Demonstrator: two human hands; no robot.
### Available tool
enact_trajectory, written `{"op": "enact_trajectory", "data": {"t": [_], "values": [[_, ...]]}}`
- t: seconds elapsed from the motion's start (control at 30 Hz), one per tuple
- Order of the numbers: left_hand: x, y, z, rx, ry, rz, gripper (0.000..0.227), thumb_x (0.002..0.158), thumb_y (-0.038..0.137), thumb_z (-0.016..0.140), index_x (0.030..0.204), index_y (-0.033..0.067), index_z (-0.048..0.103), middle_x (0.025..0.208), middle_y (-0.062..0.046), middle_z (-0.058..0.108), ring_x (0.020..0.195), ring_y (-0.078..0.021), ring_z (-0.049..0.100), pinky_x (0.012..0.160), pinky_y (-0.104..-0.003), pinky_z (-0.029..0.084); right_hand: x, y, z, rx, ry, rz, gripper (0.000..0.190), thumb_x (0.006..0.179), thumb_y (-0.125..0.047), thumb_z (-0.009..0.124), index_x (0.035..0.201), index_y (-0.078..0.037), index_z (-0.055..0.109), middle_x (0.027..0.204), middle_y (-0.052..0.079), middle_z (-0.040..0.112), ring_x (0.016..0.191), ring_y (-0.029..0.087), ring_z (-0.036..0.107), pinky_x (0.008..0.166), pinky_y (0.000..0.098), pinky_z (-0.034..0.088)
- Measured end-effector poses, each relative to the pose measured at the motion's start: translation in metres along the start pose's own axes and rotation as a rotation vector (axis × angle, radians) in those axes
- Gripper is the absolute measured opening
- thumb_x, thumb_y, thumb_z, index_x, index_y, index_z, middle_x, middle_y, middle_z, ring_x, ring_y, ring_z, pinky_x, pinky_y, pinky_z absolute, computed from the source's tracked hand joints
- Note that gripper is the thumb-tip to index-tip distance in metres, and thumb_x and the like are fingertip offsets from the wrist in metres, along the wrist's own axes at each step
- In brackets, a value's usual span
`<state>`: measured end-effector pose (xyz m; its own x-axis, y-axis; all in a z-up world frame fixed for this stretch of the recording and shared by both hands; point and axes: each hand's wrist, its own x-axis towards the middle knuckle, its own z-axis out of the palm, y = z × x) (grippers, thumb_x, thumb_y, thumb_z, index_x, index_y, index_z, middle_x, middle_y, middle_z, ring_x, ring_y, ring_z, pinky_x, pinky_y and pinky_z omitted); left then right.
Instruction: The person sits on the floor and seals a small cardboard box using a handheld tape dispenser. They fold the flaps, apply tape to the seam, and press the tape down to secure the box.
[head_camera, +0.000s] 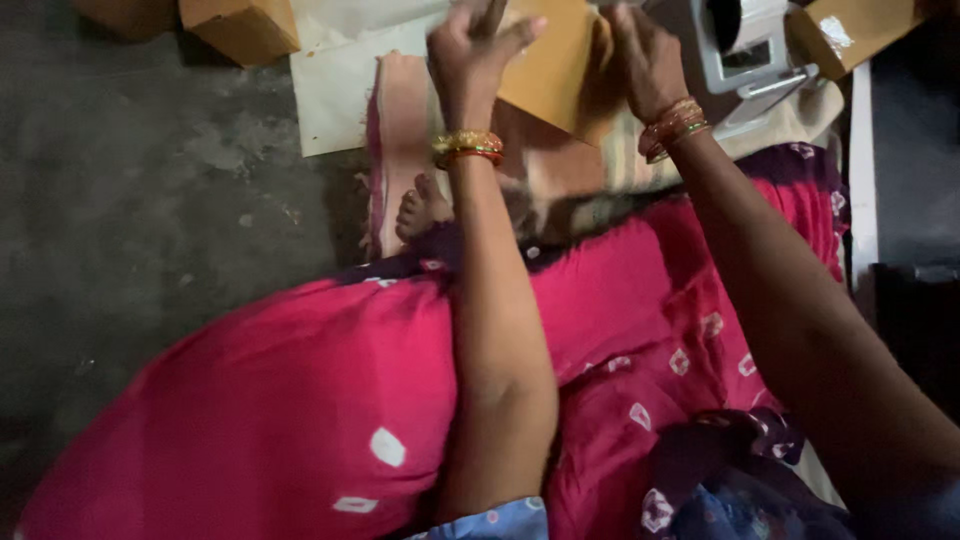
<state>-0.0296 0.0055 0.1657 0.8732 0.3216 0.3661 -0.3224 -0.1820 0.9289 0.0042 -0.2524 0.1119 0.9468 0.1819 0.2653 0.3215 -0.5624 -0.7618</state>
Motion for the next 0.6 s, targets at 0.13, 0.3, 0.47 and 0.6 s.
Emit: {"op": "enact_trajectory", "data": {"t": [0.13, 0.3, 0.47, 0.6], "values": [[0.009, 0.052, 0.017, 0.066, -0.302, 0.263, 0.053, 0.067, 0.027, 0.091, 0.102, 0.0039, 0.059, 0.081, -0.007, 0.072, 0.073, -0.0196, 0.068, 0.069, -0.035, 0.053, 0.019, -0.011, -0.001, 1.227, -0.229, -0.120, 0.058, 0.116, -0.050, 0.050, 0.141, 0.001, 0.059, 0.130, 0.011, 0.066, 0.121, 0.026, 0.062, 0.110, 0.0383, 0.049], [-0.022, 0.062, 0.042, 0.091, -0.311, 0.377, 0.076, 0.067, 0.020, 0.090, 0.127, 0.0057, 0.045, 0.093, -0.008, 0.075, 0.084, -0.0216, 0.074, 0.080, -0.037, 0.058, -0.001, -0.070, -0.033, 0.887, -0.066, -0.166, 0.044, 0.109, -0.033, 0.071, 0.131, 0.004, 0.060, 0.124, 0.008, 0.064, 0.116, 0.022, 0.062, 0.100, 0.0379, 0.053], [-0.052, 0.065, 0.031, 0.078, -0.167, 0.245, 0.100, 0.071, 0.018, 0.088, 0.153, 0.0071, 0.031, 0.101, -0.008, 0.077, 0.091, -0.0214, 0.079, 0.089, -0.038, 0.062, -0.016, -0.130, -0.057, 0.108, 0.075, -0.565, 0.050, 0.095, -0.024, 0.090, 0.122, 0.008, 0.062, 0.115, 0.017, 0.066, 0.102, 0.026, 0.068, 0.084, 0.0380, 0.059], [-0.060, 0.070, 0.036, 0.157, -0.159, -0.038, 0.102, 0.075, 0.024, 0.088, 0.159, 0.0113, 0.031, 0.090, -0.012, 0.077, 0.081, -0.0240, 0.079, 0.083, -0.039, 0.066, -0.007, -0.142, -0.061, 0.517, -0.047, -0.197, 0.039, 0.105, -0.030, 0.084, 0.115, 0.003, 0.066, 0.106, 0.014, 0.070, 0.091, 0.016, 0.070, 0.079, 0.0319, 0.057]]}}
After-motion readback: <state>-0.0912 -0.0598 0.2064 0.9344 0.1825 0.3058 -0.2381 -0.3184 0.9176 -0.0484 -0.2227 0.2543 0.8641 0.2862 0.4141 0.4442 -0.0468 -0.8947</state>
